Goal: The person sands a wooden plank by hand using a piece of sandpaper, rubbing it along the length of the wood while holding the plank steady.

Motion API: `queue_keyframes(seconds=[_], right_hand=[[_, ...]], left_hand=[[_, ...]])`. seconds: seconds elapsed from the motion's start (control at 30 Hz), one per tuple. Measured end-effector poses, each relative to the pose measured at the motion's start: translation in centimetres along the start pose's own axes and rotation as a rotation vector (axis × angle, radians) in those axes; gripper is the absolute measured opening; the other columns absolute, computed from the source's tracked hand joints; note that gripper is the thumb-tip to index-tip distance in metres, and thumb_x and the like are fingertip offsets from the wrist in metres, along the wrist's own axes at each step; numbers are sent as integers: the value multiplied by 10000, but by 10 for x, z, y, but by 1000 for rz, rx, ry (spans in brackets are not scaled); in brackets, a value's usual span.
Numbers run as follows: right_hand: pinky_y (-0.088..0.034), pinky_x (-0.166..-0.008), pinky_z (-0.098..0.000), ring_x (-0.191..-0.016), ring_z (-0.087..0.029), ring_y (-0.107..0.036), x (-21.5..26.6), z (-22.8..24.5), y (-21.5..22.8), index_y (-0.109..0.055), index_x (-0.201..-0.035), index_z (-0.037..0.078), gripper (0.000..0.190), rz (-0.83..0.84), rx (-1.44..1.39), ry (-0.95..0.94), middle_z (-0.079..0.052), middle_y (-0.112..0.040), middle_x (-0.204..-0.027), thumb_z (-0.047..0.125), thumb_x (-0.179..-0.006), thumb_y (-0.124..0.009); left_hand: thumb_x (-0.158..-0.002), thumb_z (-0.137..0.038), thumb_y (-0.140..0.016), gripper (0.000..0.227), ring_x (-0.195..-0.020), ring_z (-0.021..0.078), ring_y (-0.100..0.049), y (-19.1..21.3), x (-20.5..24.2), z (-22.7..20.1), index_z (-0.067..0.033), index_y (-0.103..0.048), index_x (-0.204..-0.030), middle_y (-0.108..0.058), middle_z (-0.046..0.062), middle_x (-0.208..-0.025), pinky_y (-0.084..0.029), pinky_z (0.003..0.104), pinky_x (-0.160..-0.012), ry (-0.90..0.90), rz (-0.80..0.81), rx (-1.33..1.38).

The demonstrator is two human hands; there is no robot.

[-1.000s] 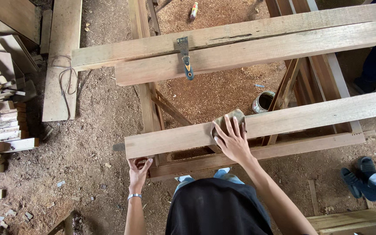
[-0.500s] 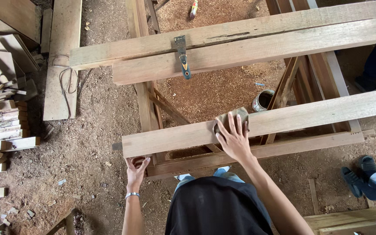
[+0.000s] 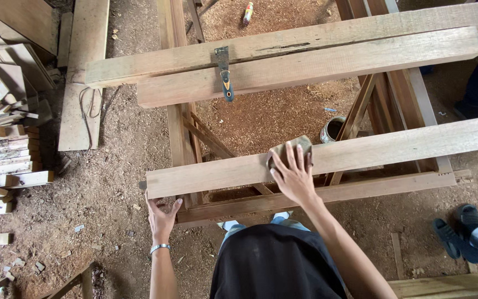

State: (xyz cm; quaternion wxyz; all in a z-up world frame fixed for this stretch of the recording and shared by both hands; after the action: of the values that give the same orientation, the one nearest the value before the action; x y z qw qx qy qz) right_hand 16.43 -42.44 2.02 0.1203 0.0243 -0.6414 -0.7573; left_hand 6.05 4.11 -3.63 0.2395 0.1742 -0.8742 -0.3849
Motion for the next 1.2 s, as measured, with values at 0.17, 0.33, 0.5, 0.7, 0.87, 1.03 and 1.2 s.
queue_keyframes(seconds=[0.17,0.33,0.5,0.7,0.87,1.03,1.2], right_hand=[[-89,-1206,-674,-1539,-409,-135,18,6,9,-311,-1583,351,594,-102,-81,156,-137,-154,-1686,529,-1019,-371],[-90,-1195,-670,-1534,-412,-154,17,-37,17,-341,-1569,332,587,-110,-78,164,-132,-173,-1688,525,-1017,-400],[-97,-1195,-674,-1518,-441,-190,6,-34,24,-347,-1583,332,608,-182,-47,153,-172,-209,-1665,483,-1005,-458],[-101,-1199,-668,-1520,-425,-201,17,-17,26,-348,-1589,339,607,-176,-73,222,-170,-228,-1662,475,-1008,-461],[-107,-1203,-660,-1526,-409,-180,25,-53,20,-342,-1569,345,591,-116,-66,176,-142,-204,-1671,524,-1013,-430],[-106,-1193,-677,-1537,-420,-153,12,-67,27,-331,-1582,352,600,-151,-58,87,-139,-176,-1688,519,-1014,-426],[-104,-1151,-715,-1539,-444,-109,1,-49,14,-315,-1583,360,607,-78,-80,-3,-153,-134,-1692,516,-1006,-422]], left_hand=[[-693,-839,-634,1313,-1539,402,-242,13,18,-23,-89,-107,-1632,-223,278,-1664,-177,675,-1192,-221,-344,-243],[-932,-709,-557,1034,-1611,390,-111,-8,57,-68,-77,-148,-1642,-119,277,-1738,-75,672,-1278,-405,-513,-132],[-986,-569,-541,671,-1609,341,-123,-48,80,-137,-107,-372,-1443,-183,191,-1741,-35,600,-1312,-452,-557,-204],[-1038,-506,-429,662,-1565,246,-205,-108,112,-249,-71,-408,-1537,-274,129,-1680,-93,500,-1287,-792,-194,-274],[-1071,-473,-383,657,-1550,294,-279,-136,126,-289,-59,-361,-1581,-303,132,-1671,-155,524,-1270,-882,-30,-281],[-1067,-447,-394,603,-1516,319,-332,-133,128,-294,-93,-406,-1556,-351,128,-1653,-197,519,-1250,-886,-93,-339],[-1068,-454,-394,612,-1521,321,-316,-134,126,-291,-91,-402,-1561,-334,136,-1656,-189,525,-1249,-894,-65,-323]])
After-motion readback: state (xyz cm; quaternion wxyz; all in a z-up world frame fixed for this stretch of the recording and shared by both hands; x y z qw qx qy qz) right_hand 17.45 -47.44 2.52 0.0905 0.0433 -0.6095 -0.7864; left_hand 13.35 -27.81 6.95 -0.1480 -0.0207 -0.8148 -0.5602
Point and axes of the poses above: each hand's wrist, its own x-axis away from the middle knuckle, its own y-axis out of the back of the hand, z = x × y, the point moved 8 cm from there along -x, towards the middle knuckle
